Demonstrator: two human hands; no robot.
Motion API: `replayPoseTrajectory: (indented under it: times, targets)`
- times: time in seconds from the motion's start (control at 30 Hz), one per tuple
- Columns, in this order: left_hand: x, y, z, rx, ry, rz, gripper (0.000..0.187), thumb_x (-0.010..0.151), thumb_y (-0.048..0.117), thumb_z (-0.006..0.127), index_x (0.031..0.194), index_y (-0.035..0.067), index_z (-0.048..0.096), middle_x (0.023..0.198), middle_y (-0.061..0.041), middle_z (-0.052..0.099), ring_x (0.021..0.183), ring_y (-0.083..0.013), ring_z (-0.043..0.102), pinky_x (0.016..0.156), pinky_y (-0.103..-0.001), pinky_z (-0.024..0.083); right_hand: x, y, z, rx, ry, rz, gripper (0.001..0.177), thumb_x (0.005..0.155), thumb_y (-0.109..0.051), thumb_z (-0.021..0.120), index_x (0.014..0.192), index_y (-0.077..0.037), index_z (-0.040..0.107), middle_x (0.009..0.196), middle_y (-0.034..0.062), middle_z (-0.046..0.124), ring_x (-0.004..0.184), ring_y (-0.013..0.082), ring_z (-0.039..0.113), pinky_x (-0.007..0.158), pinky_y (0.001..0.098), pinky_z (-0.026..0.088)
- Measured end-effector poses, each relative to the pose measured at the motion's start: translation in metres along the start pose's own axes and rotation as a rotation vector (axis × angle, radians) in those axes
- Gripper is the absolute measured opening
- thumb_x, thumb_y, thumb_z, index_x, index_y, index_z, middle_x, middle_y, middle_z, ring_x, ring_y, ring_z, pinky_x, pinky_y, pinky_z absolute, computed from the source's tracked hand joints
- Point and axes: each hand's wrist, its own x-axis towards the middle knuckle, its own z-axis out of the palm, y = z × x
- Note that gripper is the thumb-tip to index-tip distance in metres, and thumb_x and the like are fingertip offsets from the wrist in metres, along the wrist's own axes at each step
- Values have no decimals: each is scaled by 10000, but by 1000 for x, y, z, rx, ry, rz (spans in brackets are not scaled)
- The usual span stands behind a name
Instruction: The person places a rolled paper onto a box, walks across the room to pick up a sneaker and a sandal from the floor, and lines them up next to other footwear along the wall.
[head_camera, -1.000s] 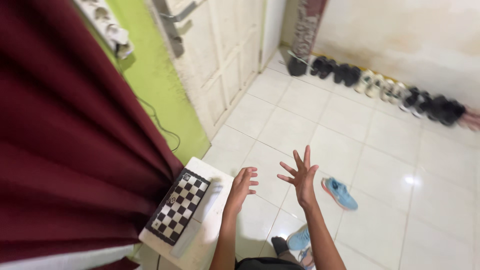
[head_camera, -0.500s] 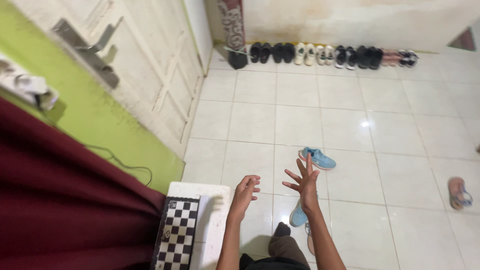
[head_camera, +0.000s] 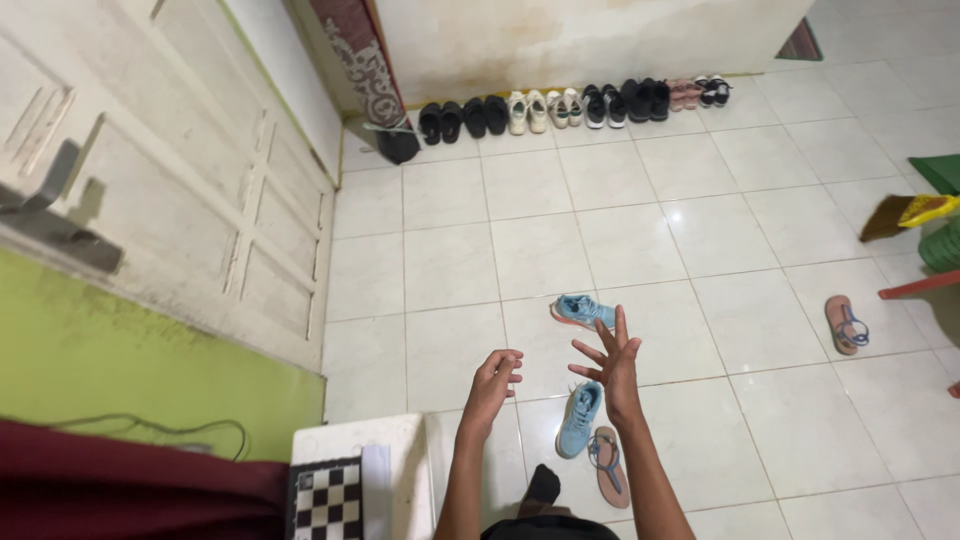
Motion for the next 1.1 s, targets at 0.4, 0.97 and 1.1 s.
replayPoseTrajectory:
  times: [0.4,0.97,1.1]
  targets:
    - [79,10,68,50,-87,-3,392,1007,425,483,1203,140,670,1155,-34,716,984,-166,679,821,-334,532,66,4,-74,61,123,29,1018,802,-857,110,1631,-269,47,1609,220,341,1241,401,621,824,503,643]
    - [243,82,69,108,-205,9,307,1016,387,518,954,103,615,861,0,640,741,-111,592,671,-299,490,191,3,-62,79,324,48,799,942,-674,229,1541,-155,328,1444,197,532,1106,310,677,782,438,648]
    - [295,107,49,286,-57,122,532,1041,446,538,685,56,471,608,-7,376,590,-118,363,557,-321,376,237,25,-49,141,439,23,507,1089,-432,463,1119,34,659,1007,183,710,869,226,691,727,372,625]
